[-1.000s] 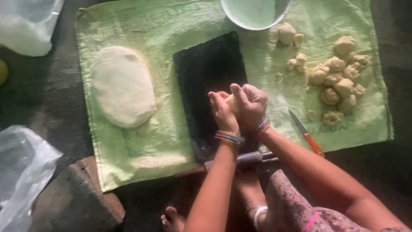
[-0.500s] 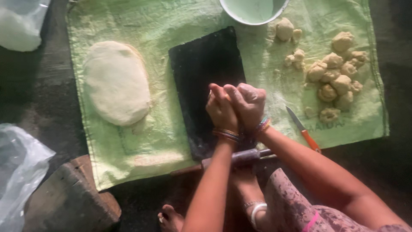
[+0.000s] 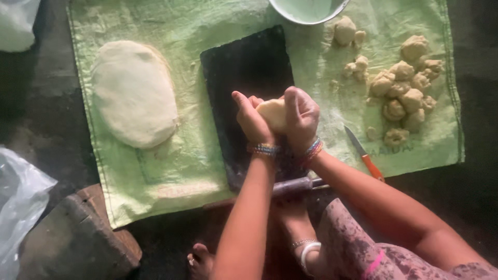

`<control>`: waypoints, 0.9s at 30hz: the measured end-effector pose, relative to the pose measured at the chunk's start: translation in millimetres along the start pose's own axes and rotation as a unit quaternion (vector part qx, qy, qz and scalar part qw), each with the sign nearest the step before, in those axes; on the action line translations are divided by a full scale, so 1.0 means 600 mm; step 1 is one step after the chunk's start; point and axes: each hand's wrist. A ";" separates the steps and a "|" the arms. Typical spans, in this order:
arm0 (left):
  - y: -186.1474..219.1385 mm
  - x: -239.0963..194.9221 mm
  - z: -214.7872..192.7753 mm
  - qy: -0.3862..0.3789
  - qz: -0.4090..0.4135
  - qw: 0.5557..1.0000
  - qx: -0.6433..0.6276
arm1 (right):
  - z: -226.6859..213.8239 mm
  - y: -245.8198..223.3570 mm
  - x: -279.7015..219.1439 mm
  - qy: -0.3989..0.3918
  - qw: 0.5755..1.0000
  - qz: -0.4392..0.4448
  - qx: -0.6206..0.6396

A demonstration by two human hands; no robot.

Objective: The person kneads small pieces of dough into balls, dips them into a bowl of flour, and then uses a rolling pin to flatten them into thin, round flatbreads on a dark board. The finished flatbreads are stacked on a green cloth next to the work area.

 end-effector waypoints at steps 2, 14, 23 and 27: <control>0.000 -0.007 0.004 0.051 -0.030 0.996 0.068 | 0.009 0.002 0.006 0.018 0.999 0.042 -0.006; 0.010 0.009 0.028 0.078 -0.044 0.987 0.131 | 0.002 -0.001 0.014 -0.020 0.999 0.018 -0.026; -0.012 0.031 0.009 0.110 -0.105 0.987 0.060 | -0.035 0.005 0.044 -0.141 0.925 -0.248 -0.250; -0.015 0.033 0.006 -0.015 0.000 0.966 0.257 | -0.061 -0.001 0.089 -0.280 0.879 -0.231 -0.308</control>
Point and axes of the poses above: each hand's wrist, its own x-axis towards the middle knuckle, its own z-axis out of the palm, y = z × x, and after that the axes turned 9 degrees about -x, right-handed
